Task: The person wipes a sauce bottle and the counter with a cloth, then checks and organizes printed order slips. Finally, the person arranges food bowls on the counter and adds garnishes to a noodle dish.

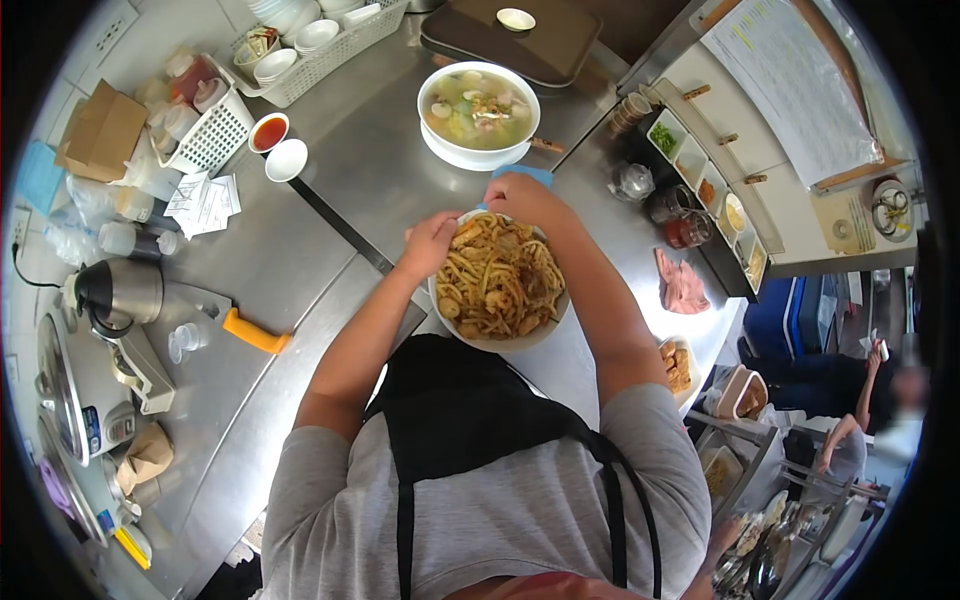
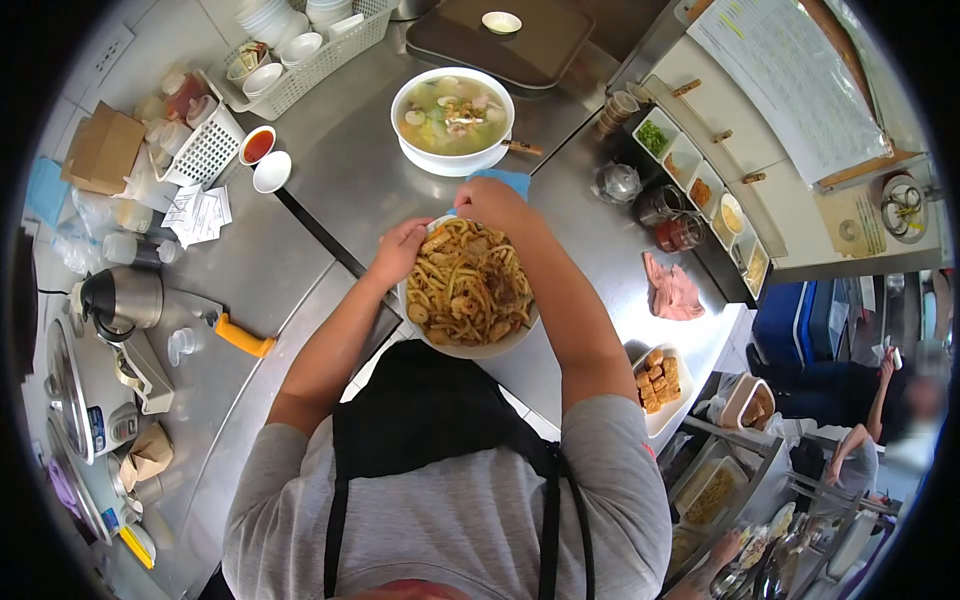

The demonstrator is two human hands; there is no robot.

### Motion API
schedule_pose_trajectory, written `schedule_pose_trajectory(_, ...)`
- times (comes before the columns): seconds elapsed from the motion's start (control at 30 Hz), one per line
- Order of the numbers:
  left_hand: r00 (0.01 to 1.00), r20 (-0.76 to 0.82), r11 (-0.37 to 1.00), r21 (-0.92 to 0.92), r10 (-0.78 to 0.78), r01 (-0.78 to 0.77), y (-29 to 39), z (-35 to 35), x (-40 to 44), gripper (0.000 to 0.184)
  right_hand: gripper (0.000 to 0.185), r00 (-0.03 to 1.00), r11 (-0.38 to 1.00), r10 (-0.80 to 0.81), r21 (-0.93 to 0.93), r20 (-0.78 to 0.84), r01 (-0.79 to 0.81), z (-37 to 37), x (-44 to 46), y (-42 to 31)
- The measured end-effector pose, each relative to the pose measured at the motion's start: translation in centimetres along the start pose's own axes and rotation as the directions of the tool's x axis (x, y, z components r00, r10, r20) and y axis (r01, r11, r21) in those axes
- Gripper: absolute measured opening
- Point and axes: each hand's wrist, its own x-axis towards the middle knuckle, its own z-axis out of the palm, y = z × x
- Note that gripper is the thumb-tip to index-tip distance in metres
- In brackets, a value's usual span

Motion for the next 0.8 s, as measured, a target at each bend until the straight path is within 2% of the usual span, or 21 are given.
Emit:
schedule_pose_trajectory(0.03,1.0,-0.001,1.0,-0.004,-0.007,0.007,0.0,0.0,0.0,0.027,0.009,1.0,1.0,0.013,0.026,0.028,-0.014,0.2,0.1,0.1)
schedule_pose_trajectory(0.13,0.999,-0.015,0.999,0.017,0.029,-0.028,-0.4,0.1,0.1,0.027,0.009,0.993,0.983,0.095,-0.149,-0.074,-0.105,0.7,-0.3,-0.1)
schedule_pose_trajectory(0.33,1.0,-0.013,0.999,0.021,0.029,-0.028,-0.1,0.1,0.0,0.026,0.015,0.967,0.928,0.211,-0.28,-0.146,-0.245,-2.2,-4.2,-0.3)
schedule_pose_trajectory(0.43,0.997,-0.03,0.994,0.08,0.077,-0.075,-0.2,0.1,0.0,0.026,0.017,0.965,0.967,0.255,0.015,-0.068,-0.254,-4.6,-4.8,2.2)
schedule_pose_trajectory(0.53,0.999,-0.015,0.999,0.032,0.044,-0.044,-0.8,0.4,0.3,0.026,0.018,0.972,0.965,0.235,0.117,-0.002,-0.233,-4.5,-4.0,2.2)
schedule_pose_trajectory(0.63,1.0,-0.004,0.999,0.035,-0.008,0.008,-0.1,0.3,0.1,0.029,0.019,0.983,0.984,0.178,-0.014,-0.052,-0.179,-1.9,-3.1,1.8)
schedule_pose_trajectory(0.73,0.999,-0.04,0.999,0.047,-0.008,0.01,-0.6,0.5,0.0,0.029,0.019,0.979,0.986,0.154,-0.037,-0.13,-0.16,-0.9,-3.5,3.0)
schedule_pose_trajectory(0.8,0.998,-0.063,0.999,0.031,0.013,-0.011,-1.2,0.8,0.0,0.027,0.019,0.971,0.98,0.2,0.024,-0.133,-0.199,-1.0,-4.5,3.5)
